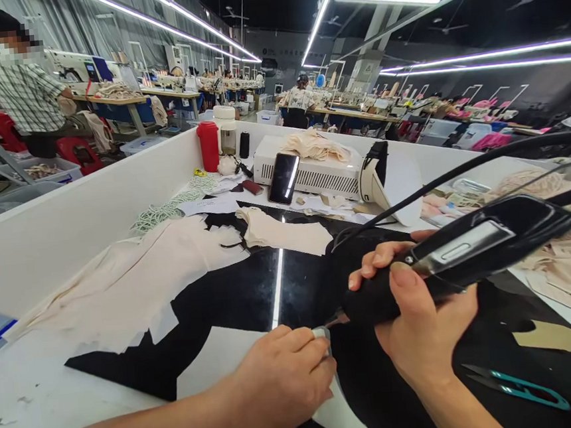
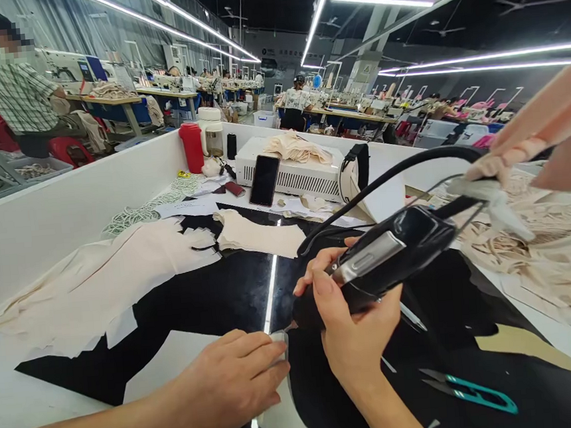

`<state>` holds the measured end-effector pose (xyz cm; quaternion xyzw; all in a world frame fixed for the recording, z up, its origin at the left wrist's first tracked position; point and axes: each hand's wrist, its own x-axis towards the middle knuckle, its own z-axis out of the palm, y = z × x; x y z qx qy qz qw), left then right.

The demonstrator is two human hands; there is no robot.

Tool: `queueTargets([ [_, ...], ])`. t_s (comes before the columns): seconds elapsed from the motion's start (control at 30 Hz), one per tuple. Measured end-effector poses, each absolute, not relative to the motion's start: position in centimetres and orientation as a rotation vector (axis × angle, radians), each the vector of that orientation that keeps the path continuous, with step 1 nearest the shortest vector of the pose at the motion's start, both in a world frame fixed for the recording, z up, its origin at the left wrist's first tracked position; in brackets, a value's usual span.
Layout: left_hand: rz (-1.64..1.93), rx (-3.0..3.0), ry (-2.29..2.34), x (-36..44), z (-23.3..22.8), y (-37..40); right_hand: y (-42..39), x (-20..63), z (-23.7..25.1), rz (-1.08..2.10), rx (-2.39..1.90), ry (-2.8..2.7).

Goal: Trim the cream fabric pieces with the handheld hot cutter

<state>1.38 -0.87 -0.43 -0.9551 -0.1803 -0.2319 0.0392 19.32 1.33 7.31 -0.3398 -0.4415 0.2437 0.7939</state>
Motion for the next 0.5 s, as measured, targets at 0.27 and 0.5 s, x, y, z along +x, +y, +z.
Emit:
queueTargets([
  [0.27, -0.674, -2.945, -0.555, 1.18, -0.13, -0.83, 1.08, 19.16, 7.51, 0.571, -0.722, -0.927],
  [0.5, -0.598, -2.942, -0.558, 0.81, -0.25, -0.96, 0.89, 19.17, 6.76, 0.561, -0.735, -0.998],
])
